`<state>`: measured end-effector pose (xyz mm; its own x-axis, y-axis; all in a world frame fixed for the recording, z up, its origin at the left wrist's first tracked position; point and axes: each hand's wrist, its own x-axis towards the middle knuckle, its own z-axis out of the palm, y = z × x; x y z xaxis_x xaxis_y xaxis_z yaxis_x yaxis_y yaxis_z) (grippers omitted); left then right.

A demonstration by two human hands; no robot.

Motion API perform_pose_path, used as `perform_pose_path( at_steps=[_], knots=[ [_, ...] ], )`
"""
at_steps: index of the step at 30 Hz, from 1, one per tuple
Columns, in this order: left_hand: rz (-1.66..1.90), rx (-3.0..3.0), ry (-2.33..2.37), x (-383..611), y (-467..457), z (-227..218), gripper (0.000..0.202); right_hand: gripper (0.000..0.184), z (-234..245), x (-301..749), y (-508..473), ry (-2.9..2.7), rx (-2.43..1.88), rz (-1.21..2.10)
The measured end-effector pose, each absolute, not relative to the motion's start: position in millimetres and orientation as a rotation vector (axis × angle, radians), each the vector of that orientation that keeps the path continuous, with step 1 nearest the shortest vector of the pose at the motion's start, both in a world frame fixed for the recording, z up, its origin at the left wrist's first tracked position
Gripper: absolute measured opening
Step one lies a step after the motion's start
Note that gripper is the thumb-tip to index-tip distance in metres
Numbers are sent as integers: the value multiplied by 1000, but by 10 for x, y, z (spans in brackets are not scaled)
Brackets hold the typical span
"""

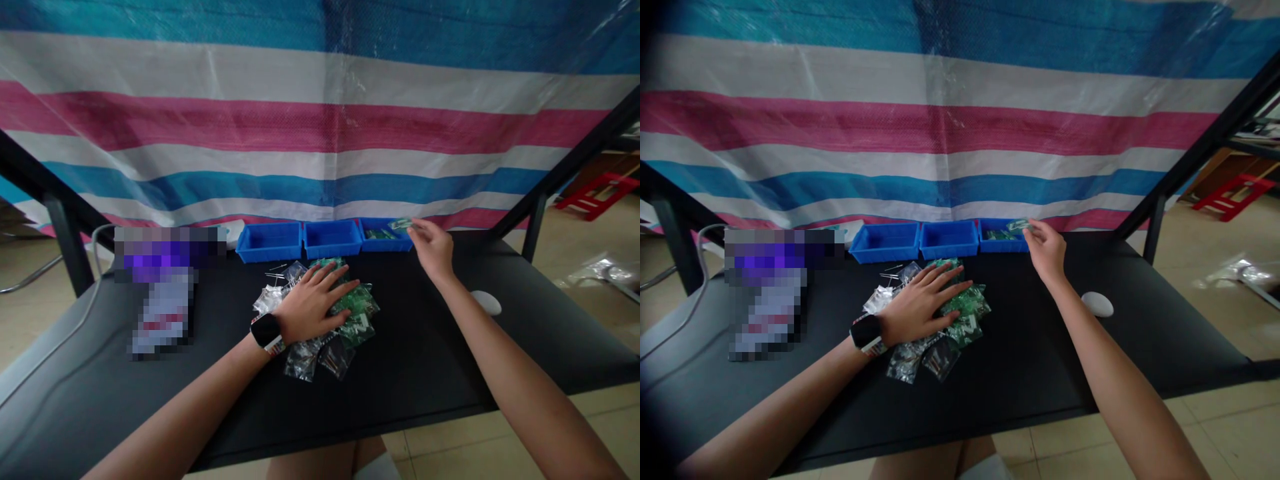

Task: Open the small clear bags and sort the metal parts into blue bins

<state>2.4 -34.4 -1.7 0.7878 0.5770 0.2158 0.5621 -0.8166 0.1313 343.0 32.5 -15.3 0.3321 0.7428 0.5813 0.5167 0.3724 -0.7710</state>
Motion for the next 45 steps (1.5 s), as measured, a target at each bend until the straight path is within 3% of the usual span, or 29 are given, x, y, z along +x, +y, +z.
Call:
perform_pose_path(
  at_steps=[5, 13, 17, 23, 30, 38, 45],
  knots=[
    [345, 2916, 929, 32, -344, -3, 64, 27, -110, 3317, 192, -1791, -1427, -226],
    [383, 2913, 917, 28, -339, -23, 64, 34, -217, 3190, 151, -1865, -1504, -224],
    [393, 2918, 919, 22, -338, -35, 62, 26, -58, 3042, 11, -1764, -1424, -232],
    [412, 2921, 911, 29, -336, -39, 54, 9, 132, 2682, -357, -2126, -1144, 333],
    [409, 2905, 919, 32, -334, -46, 54, 9, 36, 2629, -378, -2311, -1256, 477],
    [412, 2890, 921, 27, -336, -28, 55, 4, -18, 2690, -310, -1917, -1257, 1014],
    [436, 2885, 917, 33, -338, -27, 54, 20, -9, 2812, -163, -1520, -1222, 1021]
  ],
)
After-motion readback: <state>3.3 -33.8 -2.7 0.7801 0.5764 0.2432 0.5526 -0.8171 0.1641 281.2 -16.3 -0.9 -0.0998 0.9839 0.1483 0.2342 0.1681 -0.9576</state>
